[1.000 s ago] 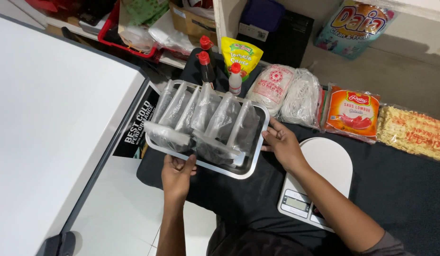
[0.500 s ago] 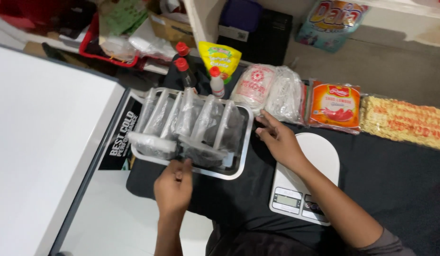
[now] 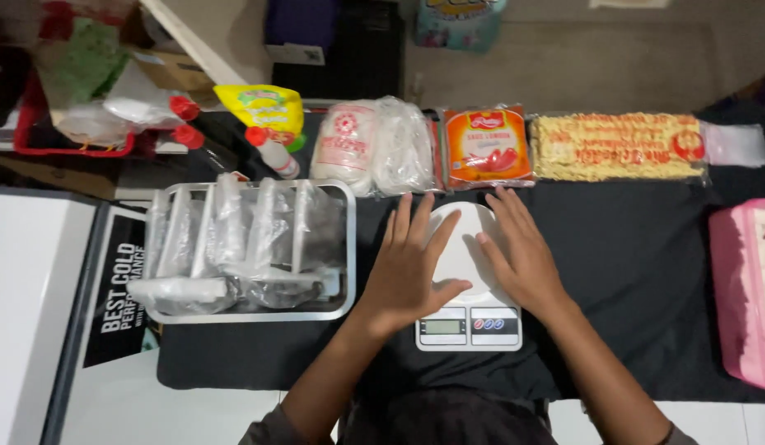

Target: The person places small plastic bags containing dark round items into a metal tray, then uses a small measuring cup and a spoon to transfer white powder from a pink container into another small plastic bag.

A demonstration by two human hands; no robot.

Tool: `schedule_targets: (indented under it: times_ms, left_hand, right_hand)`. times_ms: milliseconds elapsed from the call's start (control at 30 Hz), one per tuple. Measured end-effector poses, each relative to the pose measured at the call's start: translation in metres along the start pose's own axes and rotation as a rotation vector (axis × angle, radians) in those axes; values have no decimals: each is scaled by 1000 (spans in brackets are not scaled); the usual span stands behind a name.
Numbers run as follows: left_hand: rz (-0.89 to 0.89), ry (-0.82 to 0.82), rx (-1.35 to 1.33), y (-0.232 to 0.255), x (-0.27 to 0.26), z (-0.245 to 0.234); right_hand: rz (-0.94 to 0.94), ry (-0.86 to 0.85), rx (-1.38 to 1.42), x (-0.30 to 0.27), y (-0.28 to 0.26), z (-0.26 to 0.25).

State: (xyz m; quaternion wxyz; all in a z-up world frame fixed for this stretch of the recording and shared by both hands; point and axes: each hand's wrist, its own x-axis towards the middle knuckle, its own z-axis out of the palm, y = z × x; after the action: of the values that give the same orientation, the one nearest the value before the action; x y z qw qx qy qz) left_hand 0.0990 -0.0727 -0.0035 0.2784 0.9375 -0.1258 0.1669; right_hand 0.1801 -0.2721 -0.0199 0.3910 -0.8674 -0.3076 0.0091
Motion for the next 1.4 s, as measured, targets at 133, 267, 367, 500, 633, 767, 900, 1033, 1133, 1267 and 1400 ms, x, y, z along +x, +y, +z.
schedule_targets:
  times_ms: [133, 267, 367, 500, 633, 767, 900, 1033, 1133, 1267, 1400]
  left_hand:
    - [-31, -95, -11, 1, 12, 13]
    - [-50, -152, 39, 0, 11, 21]
    - [-56, -198, 70, -3, 2, 28]
    - [-43, -229, 44, -7, -6, 41]
    - [-58, -225, -2, -6, -2, 36]
    - [-69, -334, 27, -10, 0, 22]
    - [-84, -372, 46, -22, -9, 6]
    - [-95, -388, 129, -28, -16, -15]
    - [-103, -354, 224, -29, -18, -25]
    - [-164, -398, 229, -31, -19, -30]
    - [-161, -468, 218, -24, -14, -39]
  right_hand:
    - [-16, -8, -46, -19, 15, 12]
    - [-27, -17, -74, -24, 24, 18]
    - [-3, -39, -55, -25, 26, 18]
    - [22, -49, -9, -26, 24, 20]
    - [37, -49, -32, -29, 25, 26]
    - [21, -40, -66, -32, 12, 35]
    - [-82, -2, -116, -28, -1, 53]
    - [-126, 13, -116, -18, -11, 73]
    - [-142, -21, -133, -10, -16, 81]
    - [-119, -62, -84, -4, -20, 81]
    - [-174, -30, -128, -9, -11, 76]
